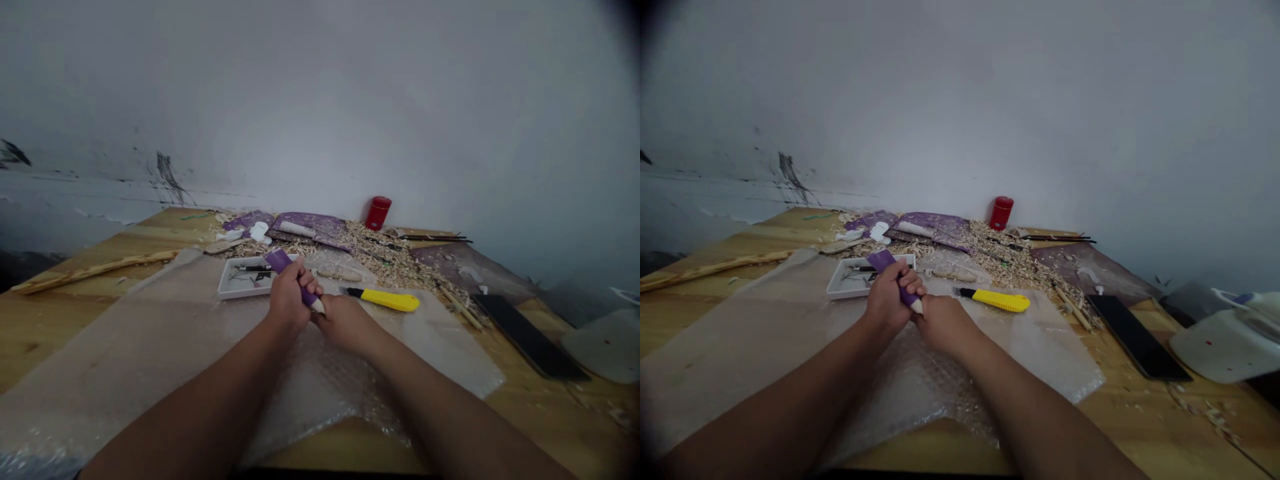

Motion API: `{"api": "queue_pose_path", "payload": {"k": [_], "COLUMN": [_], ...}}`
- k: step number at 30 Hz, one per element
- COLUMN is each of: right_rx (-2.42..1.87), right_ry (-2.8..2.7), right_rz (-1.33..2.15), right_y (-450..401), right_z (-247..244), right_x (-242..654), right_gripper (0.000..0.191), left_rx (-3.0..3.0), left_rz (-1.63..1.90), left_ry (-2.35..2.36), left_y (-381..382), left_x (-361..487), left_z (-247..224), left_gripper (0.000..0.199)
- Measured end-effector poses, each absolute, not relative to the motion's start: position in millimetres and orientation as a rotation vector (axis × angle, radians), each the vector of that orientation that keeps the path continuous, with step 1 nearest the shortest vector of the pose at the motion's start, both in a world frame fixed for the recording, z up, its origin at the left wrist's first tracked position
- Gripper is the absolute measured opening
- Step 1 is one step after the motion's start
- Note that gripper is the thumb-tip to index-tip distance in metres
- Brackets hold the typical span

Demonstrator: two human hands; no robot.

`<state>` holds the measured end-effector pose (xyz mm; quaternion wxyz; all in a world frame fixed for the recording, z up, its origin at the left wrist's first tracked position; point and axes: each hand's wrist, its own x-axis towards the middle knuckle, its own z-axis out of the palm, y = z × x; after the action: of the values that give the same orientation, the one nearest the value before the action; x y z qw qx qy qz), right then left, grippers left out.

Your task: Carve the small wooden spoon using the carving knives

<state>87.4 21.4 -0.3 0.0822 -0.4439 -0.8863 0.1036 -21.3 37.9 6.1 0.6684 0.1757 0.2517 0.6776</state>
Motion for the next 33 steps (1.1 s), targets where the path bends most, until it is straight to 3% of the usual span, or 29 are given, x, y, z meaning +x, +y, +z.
{"api": "queue_pose_path", "payload": {"k": [6, 13, 19, 25, 33], "right_rx": [-1.4, -1.303, -1.325, -1.197, -1.477], "right_ry": [-2.658, -2.646, -2.623, -2.546, -2.436], "right_rz": [0.262, 0.374, 0.393, 0.584, 0.326], "right_y": [19.0, 23.6, 19.5, 22.6, 18.2], "right_z": [-0.7, -2.8, -2.4, -0.8, -1.4], "right_x": [88.8, 88.5, 90.5, 90.2, 89.4], "right_gripper": [0.027, 0.02, 0.026, 0.015, 0.023], "left_rx": [0.349, 0.387, 0.334, 0.438, 0.547], "left_rz": [1.679, 1.553, 1.747, 1.565, 1.651], "left_ry": [0.547, 0.586, 0.566, 0.57, 0.697], "left_y": [45.0, 39.3, 46.4, 35.5, 46.9], "left_x": [-40.0, -20.6, -43.5, -17.0, -31.0], "left_z": [13.5, 4.3, 16.5, 6.3, 5.3], "left_gripper": [0.023, 0.024, 0.023, 0.023, 0.022]}}
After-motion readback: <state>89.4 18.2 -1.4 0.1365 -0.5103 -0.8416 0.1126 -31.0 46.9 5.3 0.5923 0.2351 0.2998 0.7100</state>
